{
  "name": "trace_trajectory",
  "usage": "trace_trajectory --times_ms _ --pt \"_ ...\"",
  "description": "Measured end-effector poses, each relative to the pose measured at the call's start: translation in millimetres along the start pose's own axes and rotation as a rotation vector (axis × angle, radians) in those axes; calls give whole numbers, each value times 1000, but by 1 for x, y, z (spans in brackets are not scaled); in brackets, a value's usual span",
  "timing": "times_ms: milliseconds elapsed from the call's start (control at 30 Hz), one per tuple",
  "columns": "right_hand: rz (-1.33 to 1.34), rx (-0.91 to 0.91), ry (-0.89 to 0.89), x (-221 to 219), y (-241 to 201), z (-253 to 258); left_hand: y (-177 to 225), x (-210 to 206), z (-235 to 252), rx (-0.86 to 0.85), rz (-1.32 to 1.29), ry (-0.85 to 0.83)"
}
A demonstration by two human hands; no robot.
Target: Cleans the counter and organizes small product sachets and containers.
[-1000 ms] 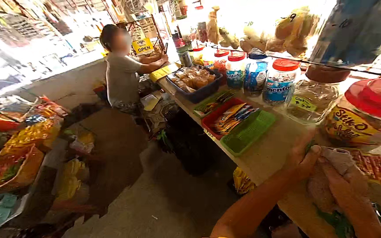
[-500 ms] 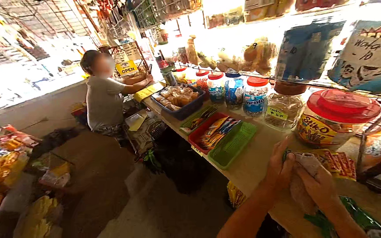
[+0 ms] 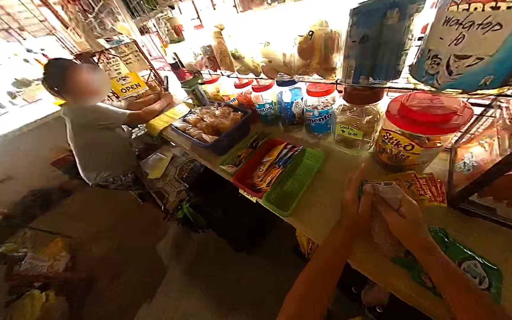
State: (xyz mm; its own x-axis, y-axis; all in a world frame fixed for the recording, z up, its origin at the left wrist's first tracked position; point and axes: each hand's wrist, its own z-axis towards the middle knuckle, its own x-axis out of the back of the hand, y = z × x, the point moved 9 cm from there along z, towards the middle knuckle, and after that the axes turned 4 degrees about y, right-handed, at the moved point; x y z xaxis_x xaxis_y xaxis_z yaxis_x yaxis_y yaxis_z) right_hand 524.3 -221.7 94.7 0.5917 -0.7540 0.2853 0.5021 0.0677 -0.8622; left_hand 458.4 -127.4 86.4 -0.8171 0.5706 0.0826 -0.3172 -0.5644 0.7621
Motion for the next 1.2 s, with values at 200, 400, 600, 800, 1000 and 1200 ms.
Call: trace_trajectory --times_ms 200,400,600,800,1000,1200 --pt "-6 -34 9 -1 5 2 -1 0 1 2 5 4" --pt "-17 -20 20 -1 3 1 1 0 2 -8 -2 -8" --pt "-11 -24 25 0 4 0 0 -1 1 19 -16 -7" --pt "11 2 21 0 0 0 -5 -1 0 69 -142 13" --pt "127 -61 126 14 -5 1 15 -1 -10 210 -285 2" --pt "74 64 111 14 -9 0 46 -10 -15 328 -212 -86"
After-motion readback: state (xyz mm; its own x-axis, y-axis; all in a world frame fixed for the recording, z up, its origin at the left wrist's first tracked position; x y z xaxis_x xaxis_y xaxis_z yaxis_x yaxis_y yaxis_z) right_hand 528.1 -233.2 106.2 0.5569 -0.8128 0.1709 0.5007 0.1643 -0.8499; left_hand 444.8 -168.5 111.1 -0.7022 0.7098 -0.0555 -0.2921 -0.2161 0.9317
